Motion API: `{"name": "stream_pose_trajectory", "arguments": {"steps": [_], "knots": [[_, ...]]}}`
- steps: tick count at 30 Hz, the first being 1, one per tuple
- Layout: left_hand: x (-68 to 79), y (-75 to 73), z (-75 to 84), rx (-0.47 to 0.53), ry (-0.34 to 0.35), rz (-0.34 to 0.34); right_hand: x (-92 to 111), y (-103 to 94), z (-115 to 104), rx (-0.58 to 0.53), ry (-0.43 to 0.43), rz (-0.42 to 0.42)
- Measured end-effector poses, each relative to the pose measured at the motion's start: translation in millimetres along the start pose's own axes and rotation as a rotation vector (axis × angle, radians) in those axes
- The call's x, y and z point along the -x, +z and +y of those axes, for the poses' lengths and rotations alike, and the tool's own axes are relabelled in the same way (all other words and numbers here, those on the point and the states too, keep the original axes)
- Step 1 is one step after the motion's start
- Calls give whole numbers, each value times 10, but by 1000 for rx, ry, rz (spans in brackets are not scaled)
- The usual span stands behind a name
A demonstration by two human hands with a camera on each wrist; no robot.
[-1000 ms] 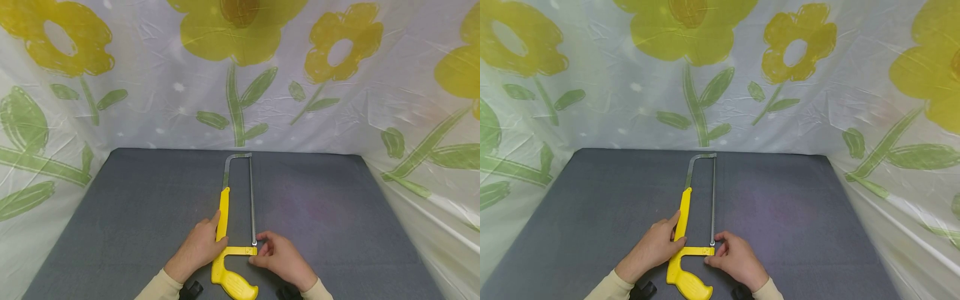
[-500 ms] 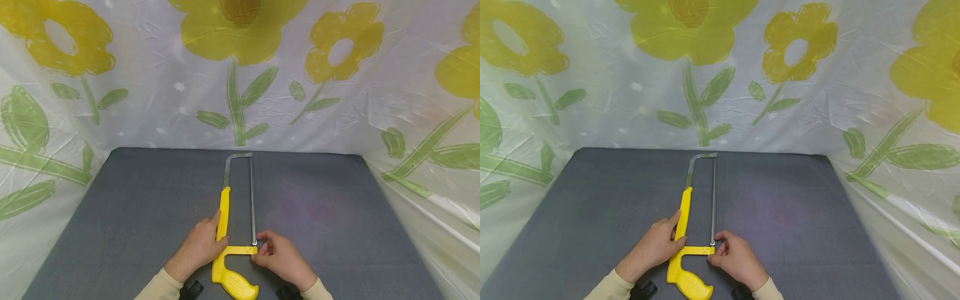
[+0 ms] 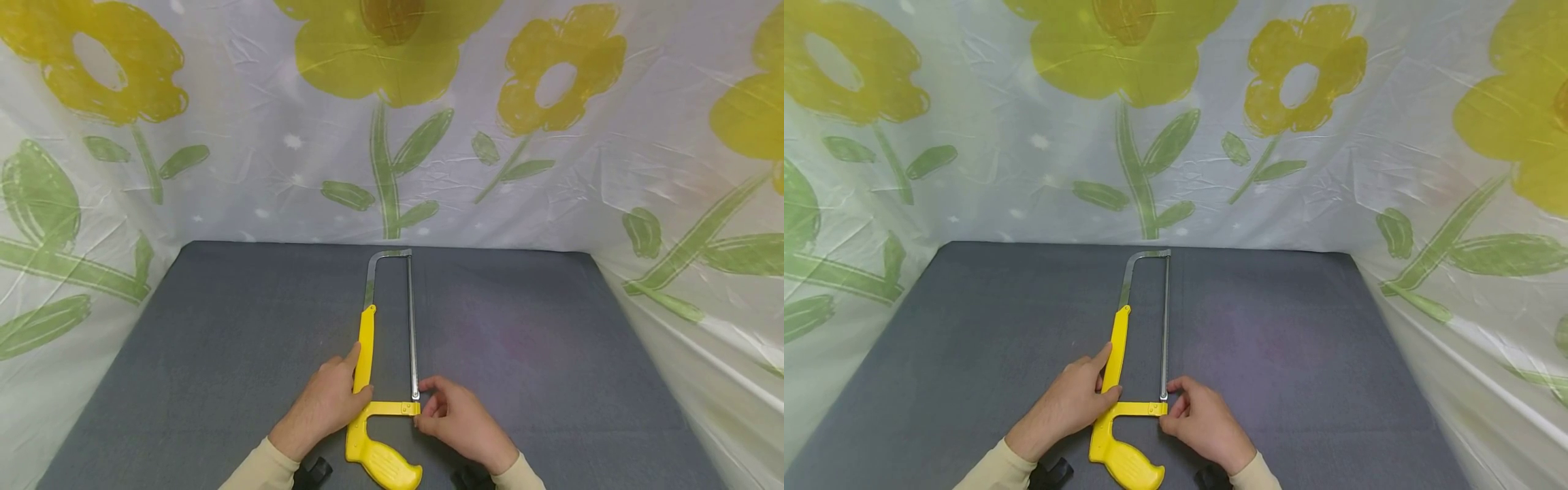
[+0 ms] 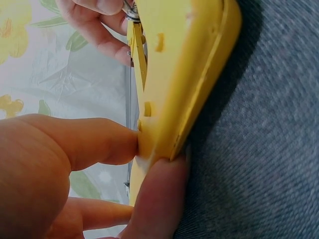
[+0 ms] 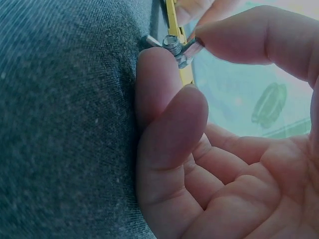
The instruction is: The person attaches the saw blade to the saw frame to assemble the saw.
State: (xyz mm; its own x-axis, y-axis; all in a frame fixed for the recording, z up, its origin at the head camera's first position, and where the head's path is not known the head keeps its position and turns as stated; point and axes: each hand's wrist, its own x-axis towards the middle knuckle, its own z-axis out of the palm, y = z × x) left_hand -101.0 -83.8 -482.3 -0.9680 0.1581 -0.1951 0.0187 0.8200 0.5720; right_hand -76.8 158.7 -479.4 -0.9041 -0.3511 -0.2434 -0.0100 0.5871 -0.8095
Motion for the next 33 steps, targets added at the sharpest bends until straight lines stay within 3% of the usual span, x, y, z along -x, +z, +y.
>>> {"name": "stream_pose_trajectory", "arguments": {"steps": [33], "knots": [[8, -14, 2, 22, 3, -7, 14, 9, 46, 25, -67, 31]]}}
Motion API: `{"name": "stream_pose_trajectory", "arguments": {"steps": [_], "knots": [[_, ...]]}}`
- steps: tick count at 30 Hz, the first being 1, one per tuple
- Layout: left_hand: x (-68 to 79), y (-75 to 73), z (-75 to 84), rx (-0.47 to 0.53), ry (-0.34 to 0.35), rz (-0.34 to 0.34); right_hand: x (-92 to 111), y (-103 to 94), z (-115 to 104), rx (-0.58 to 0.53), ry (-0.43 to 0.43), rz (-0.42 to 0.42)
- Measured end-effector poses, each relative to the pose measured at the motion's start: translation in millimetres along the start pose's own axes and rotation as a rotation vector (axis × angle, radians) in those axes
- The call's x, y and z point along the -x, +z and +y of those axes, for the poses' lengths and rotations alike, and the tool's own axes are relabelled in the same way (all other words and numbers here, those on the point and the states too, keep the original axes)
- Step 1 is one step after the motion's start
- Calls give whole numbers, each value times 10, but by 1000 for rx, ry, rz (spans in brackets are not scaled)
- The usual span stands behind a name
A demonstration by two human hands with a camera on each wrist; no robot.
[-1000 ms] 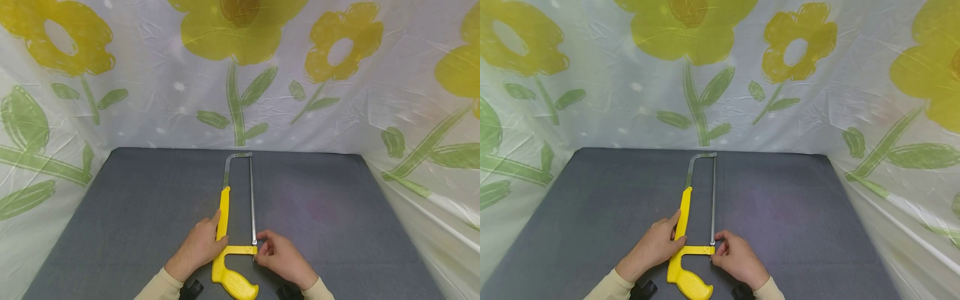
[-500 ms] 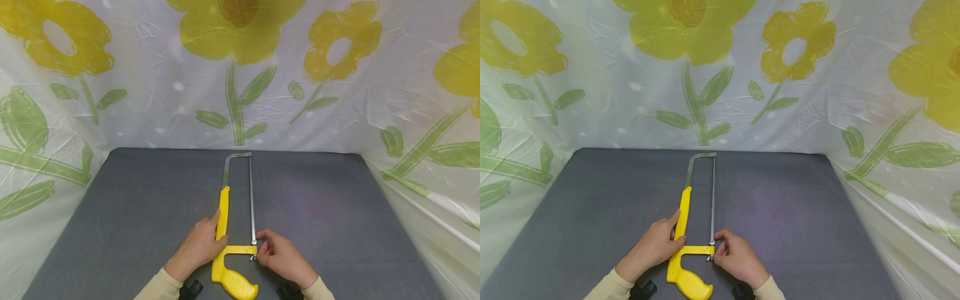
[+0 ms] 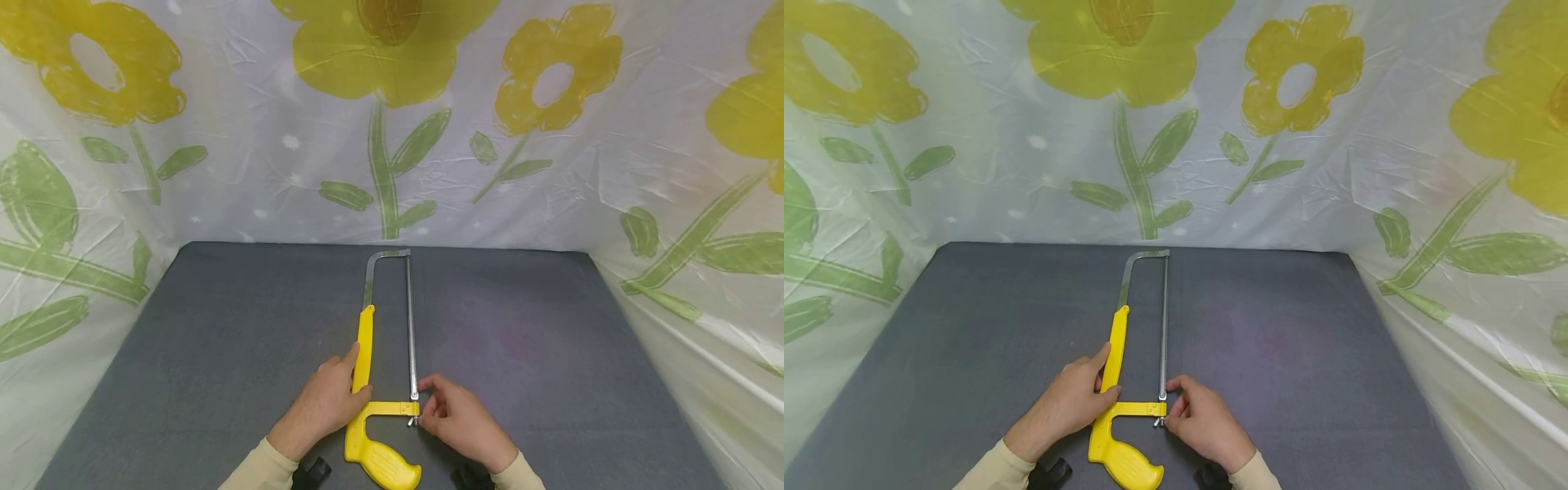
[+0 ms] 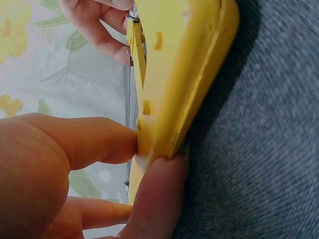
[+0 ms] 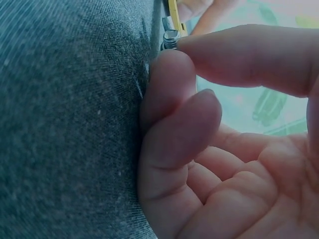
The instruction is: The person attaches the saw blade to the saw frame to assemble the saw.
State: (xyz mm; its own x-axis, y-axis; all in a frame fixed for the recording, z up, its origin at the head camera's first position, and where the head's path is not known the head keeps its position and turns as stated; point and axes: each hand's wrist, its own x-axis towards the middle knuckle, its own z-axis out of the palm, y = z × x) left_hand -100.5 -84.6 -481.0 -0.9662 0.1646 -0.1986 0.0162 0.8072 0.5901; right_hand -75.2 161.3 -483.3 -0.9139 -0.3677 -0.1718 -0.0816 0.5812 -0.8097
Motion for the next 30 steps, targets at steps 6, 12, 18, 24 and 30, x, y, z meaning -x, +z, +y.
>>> {"name": "stream_pose_trajectory", "arguments": {"steps": [6, 12, 18, 24, 30], "knots": [[5, 4, 1, 2, 2, 4, 6, -2, -9, -15, 10, 4], [-4, 9, -7, -6, 1, 2, 1, -8, -20, -11, 16, 3], [-15, 16, -9, -19, -18, 0, -2, -9, -26, -19, 78, -11], [-20, 24, 0, -23, -20, 5, -2, -2, -42, -34, 108, 16], [-13, 12, 4, -15, -20, 2, 12, 4, -56, 6, 100, 25]]}}
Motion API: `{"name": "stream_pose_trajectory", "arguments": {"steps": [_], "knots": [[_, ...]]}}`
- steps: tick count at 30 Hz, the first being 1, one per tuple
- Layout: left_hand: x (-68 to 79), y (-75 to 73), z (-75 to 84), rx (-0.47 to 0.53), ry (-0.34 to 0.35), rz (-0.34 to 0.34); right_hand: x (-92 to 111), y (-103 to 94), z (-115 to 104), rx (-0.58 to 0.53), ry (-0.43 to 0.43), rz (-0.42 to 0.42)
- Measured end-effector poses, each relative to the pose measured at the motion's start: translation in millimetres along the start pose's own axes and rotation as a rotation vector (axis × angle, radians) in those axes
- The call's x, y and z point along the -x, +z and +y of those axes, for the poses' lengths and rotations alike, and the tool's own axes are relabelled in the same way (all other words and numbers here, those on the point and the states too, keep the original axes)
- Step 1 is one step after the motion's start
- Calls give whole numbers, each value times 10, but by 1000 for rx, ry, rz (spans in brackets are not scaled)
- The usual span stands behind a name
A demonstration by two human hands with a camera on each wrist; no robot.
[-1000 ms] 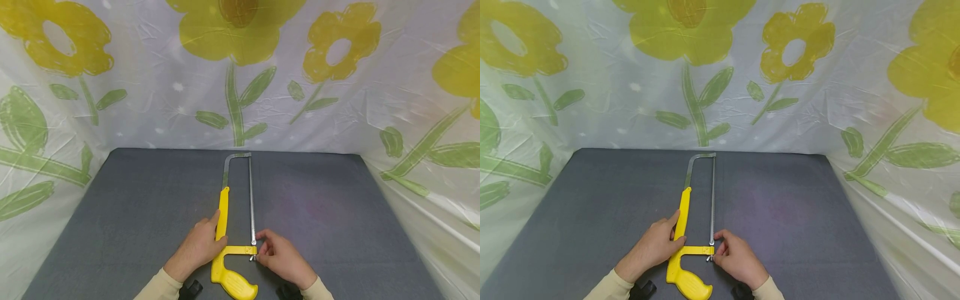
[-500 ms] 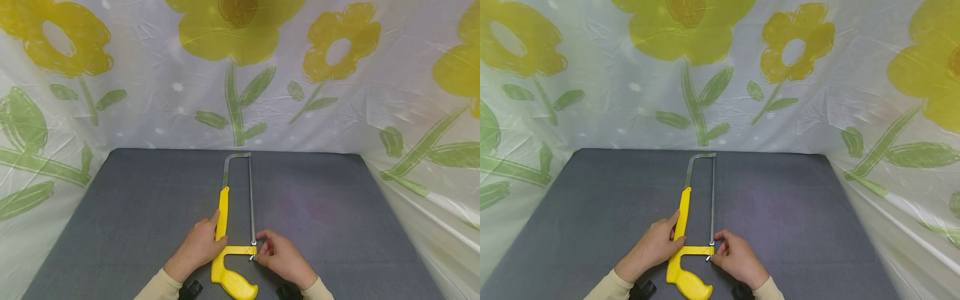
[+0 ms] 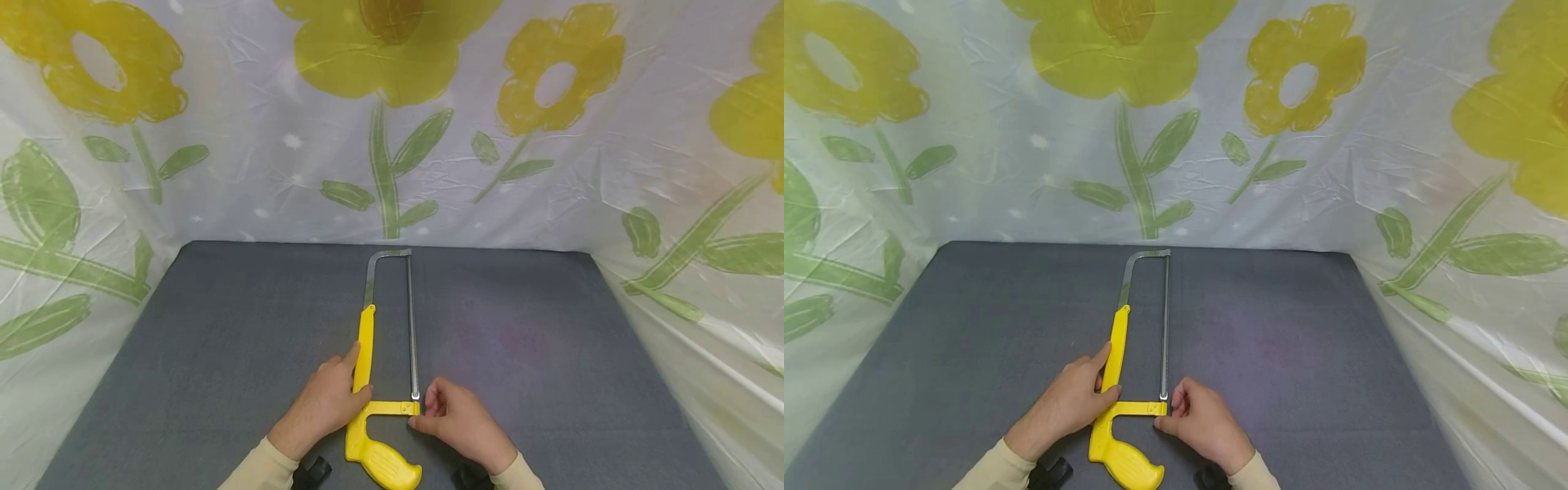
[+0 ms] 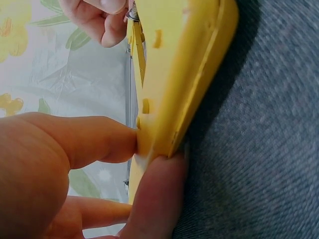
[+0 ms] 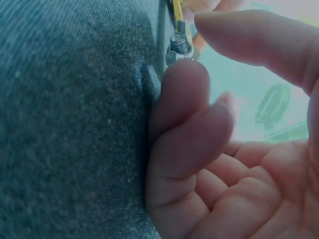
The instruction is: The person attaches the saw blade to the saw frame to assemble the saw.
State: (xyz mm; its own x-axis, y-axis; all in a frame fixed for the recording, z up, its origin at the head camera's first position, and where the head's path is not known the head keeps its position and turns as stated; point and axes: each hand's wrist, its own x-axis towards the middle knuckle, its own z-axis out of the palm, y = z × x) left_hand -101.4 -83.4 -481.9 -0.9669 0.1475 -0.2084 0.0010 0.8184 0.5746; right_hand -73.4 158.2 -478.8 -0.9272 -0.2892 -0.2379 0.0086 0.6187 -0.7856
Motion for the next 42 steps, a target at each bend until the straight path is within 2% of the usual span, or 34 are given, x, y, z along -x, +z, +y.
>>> {"name": "stream_pose_trajectory", "arguments": {"steps": [17, 30, 42], "knots": [[2, 2, -12, 5, 11, 7, -23, 15, -17, -7, 67, -19], [1, -6, -11, 12, 2, -2, -10, 32, -31, -20, 23, 2], [7, 0, -5, 5, 12, 3, -27, 29, 18, -17, 1, -15]]}}
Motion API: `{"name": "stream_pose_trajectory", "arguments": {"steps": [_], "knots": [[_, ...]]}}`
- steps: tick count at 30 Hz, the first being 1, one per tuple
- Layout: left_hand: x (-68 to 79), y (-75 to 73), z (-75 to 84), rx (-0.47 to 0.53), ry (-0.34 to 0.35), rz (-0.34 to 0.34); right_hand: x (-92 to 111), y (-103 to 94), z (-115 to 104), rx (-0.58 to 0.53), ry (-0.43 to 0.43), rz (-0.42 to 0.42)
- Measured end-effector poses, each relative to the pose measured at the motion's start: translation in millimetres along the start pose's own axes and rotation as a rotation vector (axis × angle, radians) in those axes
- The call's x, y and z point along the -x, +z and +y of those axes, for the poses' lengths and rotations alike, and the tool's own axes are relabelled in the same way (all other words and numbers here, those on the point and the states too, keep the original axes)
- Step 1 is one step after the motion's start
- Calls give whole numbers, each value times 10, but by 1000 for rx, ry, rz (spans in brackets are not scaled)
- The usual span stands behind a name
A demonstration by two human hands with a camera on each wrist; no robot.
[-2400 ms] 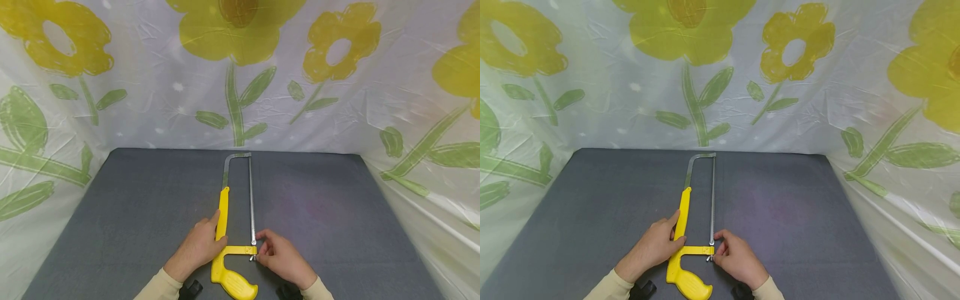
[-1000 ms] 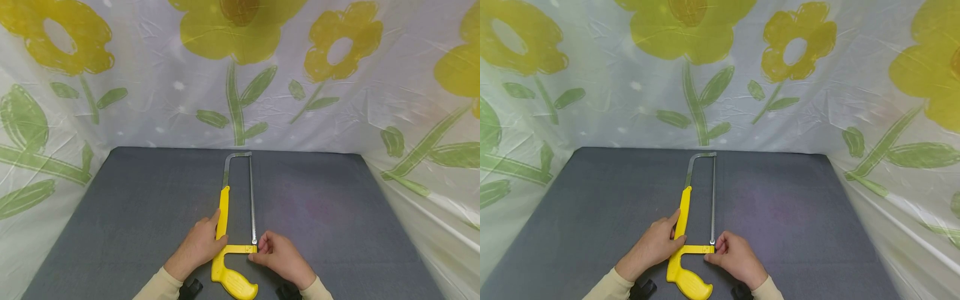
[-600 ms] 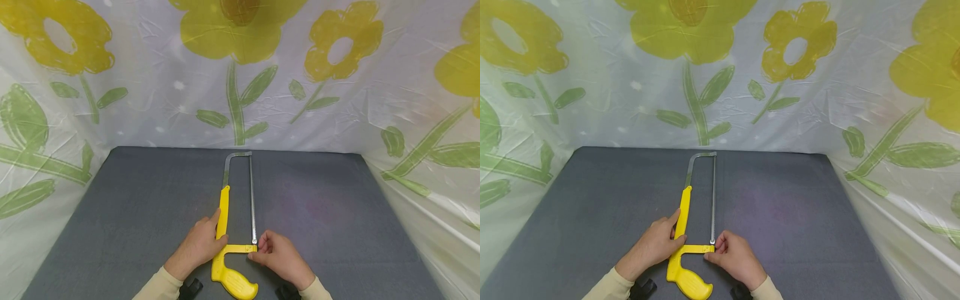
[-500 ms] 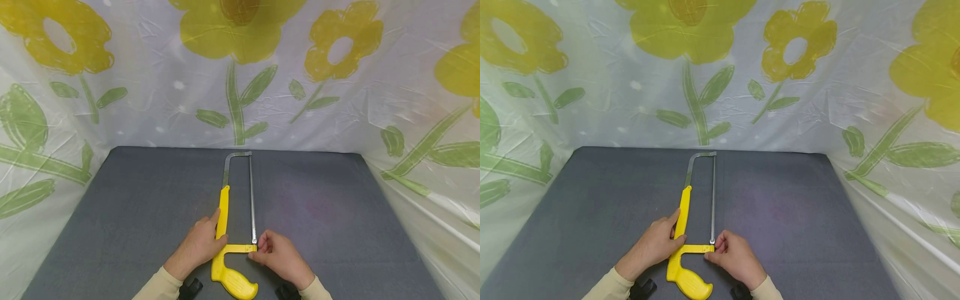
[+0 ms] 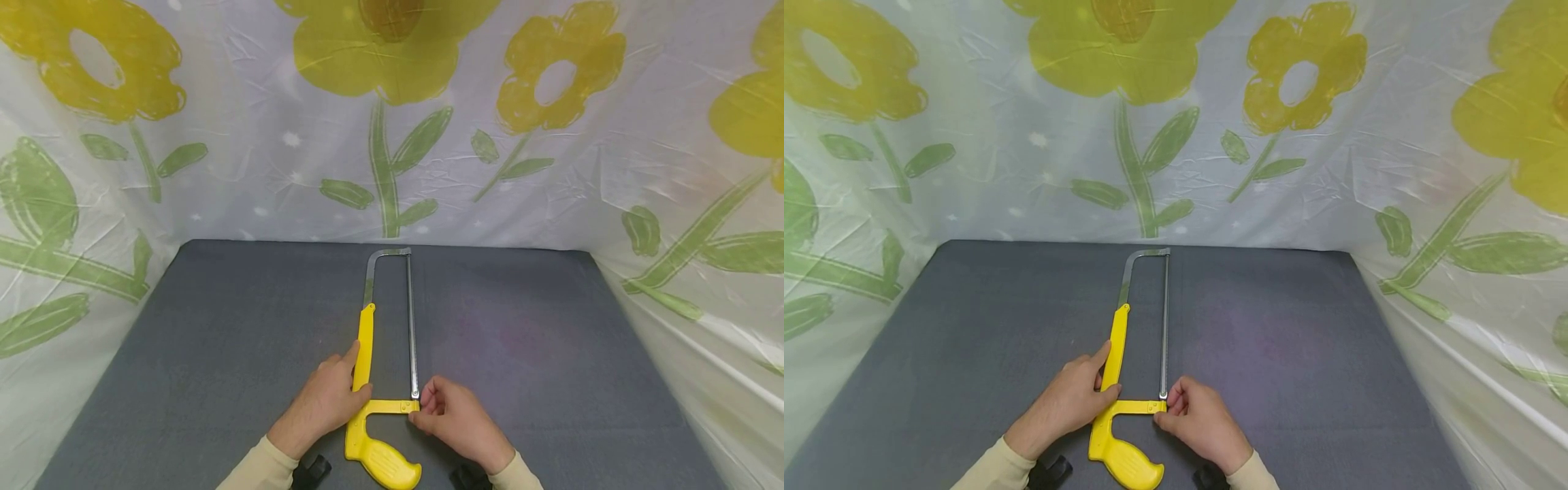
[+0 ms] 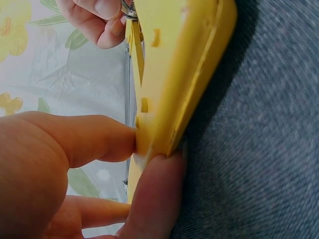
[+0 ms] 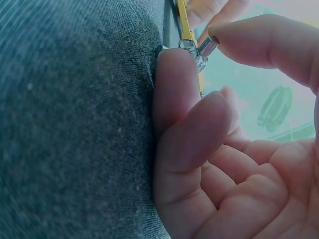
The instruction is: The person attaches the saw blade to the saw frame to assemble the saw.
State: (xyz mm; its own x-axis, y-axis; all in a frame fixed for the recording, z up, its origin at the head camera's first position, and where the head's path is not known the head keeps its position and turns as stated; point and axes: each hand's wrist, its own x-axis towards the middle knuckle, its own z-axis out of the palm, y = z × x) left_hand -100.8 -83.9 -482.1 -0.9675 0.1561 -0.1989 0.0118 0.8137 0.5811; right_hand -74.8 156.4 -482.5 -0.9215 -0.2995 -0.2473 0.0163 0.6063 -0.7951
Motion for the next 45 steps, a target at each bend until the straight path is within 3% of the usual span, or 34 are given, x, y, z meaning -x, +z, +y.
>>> {"name": "stream_pose_trajectory", "arguments": {"steps": [45], "knots": [[3, 0, -13, -4, 16, 4, 26, -19, 13, 21, -105, -22]]}}
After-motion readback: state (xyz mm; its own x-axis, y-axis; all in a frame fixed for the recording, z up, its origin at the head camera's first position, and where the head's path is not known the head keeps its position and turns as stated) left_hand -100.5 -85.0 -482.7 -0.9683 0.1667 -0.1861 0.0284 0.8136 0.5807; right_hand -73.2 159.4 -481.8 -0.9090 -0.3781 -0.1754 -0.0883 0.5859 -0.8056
